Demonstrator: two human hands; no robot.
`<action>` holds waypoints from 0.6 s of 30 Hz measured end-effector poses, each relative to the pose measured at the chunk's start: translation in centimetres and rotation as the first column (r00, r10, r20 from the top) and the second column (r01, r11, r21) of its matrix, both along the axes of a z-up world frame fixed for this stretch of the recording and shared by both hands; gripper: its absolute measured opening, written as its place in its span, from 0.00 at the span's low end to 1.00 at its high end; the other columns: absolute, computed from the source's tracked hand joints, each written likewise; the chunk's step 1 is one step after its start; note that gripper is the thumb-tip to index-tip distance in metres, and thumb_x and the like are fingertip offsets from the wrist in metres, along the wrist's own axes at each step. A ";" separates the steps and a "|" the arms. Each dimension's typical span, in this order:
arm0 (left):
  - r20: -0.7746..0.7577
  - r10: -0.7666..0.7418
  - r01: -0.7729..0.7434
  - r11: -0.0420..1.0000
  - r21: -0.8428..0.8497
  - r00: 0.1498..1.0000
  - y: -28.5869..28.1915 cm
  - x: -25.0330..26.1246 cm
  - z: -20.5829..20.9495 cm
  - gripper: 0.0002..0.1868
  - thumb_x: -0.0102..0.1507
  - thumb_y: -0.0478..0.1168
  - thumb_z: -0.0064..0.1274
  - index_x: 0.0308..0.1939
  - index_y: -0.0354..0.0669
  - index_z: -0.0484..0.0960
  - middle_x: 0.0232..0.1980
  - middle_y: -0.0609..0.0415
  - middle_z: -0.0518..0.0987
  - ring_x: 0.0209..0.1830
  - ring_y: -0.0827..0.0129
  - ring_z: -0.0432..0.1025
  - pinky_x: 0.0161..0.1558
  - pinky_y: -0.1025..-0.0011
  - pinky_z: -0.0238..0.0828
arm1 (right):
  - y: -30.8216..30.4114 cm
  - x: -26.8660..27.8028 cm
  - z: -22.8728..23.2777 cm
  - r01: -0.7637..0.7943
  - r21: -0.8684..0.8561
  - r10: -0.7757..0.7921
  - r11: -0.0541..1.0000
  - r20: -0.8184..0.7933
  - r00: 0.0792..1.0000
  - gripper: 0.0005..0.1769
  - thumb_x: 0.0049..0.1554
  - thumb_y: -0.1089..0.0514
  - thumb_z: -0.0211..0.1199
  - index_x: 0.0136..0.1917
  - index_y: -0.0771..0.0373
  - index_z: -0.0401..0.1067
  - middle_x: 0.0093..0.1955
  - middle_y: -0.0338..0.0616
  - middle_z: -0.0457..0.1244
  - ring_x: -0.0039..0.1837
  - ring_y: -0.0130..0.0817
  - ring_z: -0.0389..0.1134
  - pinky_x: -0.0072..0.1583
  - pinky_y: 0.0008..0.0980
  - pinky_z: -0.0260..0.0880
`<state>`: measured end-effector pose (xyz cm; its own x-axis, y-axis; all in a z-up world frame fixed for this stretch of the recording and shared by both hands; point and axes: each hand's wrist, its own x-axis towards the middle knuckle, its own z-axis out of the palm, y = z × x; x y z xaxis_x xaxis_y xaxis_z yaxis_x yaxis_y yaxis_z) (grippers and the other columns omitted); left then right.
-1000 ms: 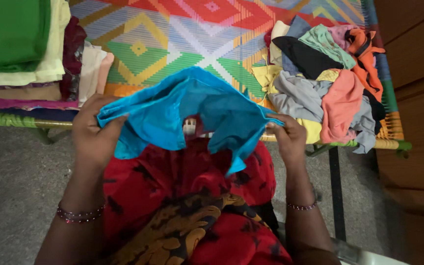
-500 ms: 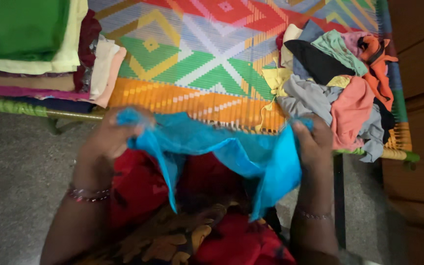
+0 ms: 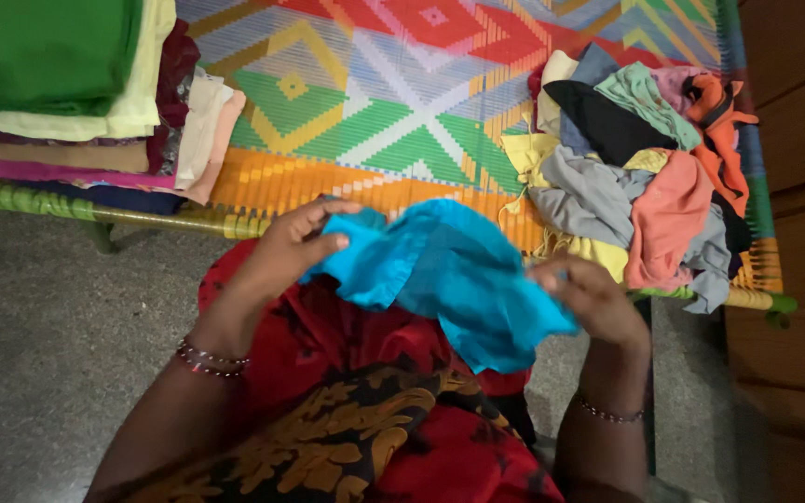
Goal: The person folds several garments one by one on a woven cot, including a green cloth, a blue top, and a peach-colored top, then stacks them. The person also picks up a white shirt and a patterned cloth from a pile.
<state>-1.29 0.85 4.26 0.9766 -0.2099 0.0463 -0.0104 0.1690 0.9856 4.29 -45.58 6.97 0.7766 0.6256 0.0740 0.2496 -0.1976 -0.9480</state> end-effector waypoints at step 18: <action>0.316 0.413 -0.502 0.812 0.298 0.854 1.3 0.6 -2.1 0.15 0.66 0.33 0.57 0.57 0.38 0.81 0.45 0.60 0.83 0.40 0.81 0.74 0.45 0.79 0.72 | 8.7 -1.3 2.2 0.620 0.180 -0.627 0.764 -0.021 0.779 0.11 0.66 0.60 0.59 0.62 0.59 0.72 0.43 0.29 0.61 0.40 0.17 0.58 0.42 0.20 0.60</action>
